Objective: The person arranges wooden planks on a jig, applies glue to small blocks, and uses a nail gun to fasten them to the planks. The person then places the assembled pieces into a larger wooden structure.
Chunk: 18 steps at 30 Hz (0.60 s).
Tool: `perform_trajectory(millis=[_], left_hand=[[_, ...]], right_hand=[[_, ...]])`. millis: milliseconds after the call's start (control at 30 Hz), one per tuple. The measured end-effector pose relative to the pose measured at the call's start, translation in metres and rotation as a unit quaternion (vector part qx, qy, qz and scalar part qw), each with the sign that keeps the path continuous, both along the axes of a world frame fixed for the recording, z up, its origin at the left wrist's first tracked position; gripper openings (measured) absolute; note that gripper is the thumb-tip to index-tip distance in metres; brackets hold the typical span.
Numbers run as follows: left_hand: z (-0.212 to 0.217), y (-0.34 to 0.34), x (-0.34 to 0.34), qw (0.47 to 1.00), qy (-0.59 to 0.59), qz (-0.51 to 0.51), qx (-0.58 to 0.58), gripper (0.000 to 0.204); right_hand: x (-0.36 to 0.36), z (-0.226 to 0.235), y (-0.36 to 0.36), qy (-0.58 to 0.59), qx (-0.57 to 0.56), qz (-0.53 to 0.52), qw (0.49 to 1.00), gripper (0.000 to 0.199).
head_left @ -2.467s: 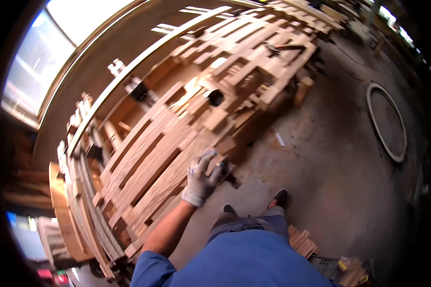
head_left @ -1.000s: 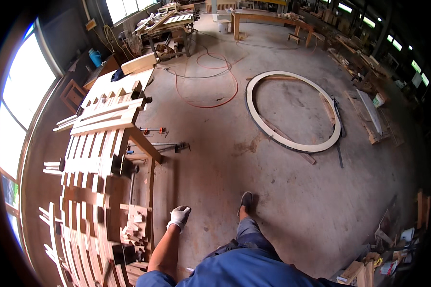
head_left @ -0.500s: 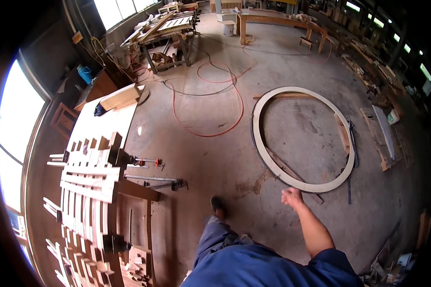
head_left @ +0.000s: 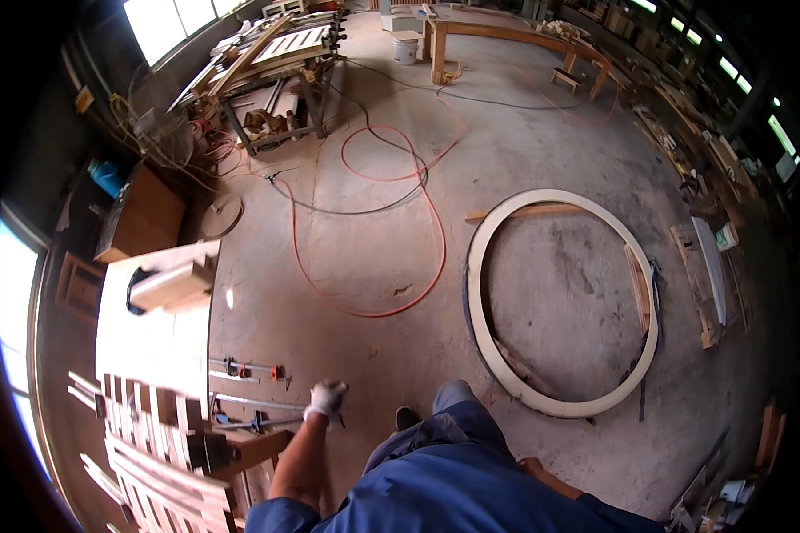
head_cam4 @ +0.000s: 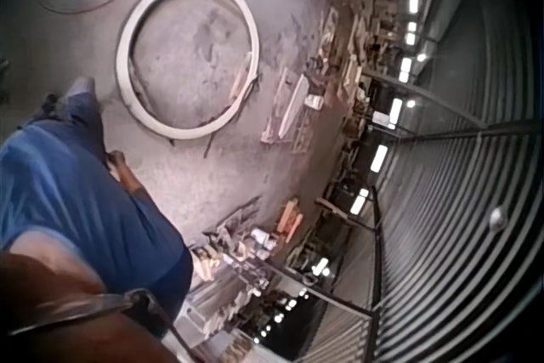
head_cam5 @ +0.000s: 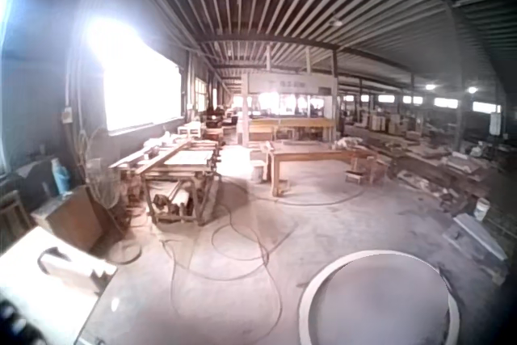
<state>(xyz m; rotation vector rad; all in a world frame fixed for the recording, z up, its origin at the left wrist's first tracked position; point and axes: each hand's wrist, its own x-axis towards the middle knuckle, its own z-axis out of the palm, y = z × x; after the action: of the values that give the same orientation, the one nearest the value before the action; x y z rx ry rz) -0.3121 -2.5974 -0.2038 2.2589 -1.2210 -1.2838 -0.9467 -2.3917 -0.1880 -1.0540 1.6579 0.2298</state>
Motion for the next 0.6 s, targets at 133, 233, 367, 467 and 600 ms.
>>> perform_trajectory(millis=[133,233,367,467,600], left_hand=[[0.047,-0.211,-0.025,0.98,0.078,0.112,-0.145,0.031],[0.019,-0.299,-0.002,0.999,0.014,0.027,-0.035,0.033],[-0.045,-0.319,0.009,0.993,0.078,0.078,0.051,0.015],[-0.011,-0.362,-0.035,0.843,-0.218,-0.48,0.111,0.028],[-0.078,-0.368,-0.023,0.952,-0.105,-0.13,0.258,0.045]], right_hand=[[-0.053,-0.149,-0.004,0.004,-0.032,0.15,0.988,0.025],[-0.027,-0.118,-0.175,0.054,-0.084,0.285,0.953,0.024],[-0.008,-0.064,-0.445,-0.082,0.053,-0.24,0.966,0.034],[-0.022,0.012,-0.641,-0.087,-0.03,-0.369,0.925,0.021],[-0.028,0.027,-0.866,-0.124,-0.192,-0.325,0.918,0.022]])
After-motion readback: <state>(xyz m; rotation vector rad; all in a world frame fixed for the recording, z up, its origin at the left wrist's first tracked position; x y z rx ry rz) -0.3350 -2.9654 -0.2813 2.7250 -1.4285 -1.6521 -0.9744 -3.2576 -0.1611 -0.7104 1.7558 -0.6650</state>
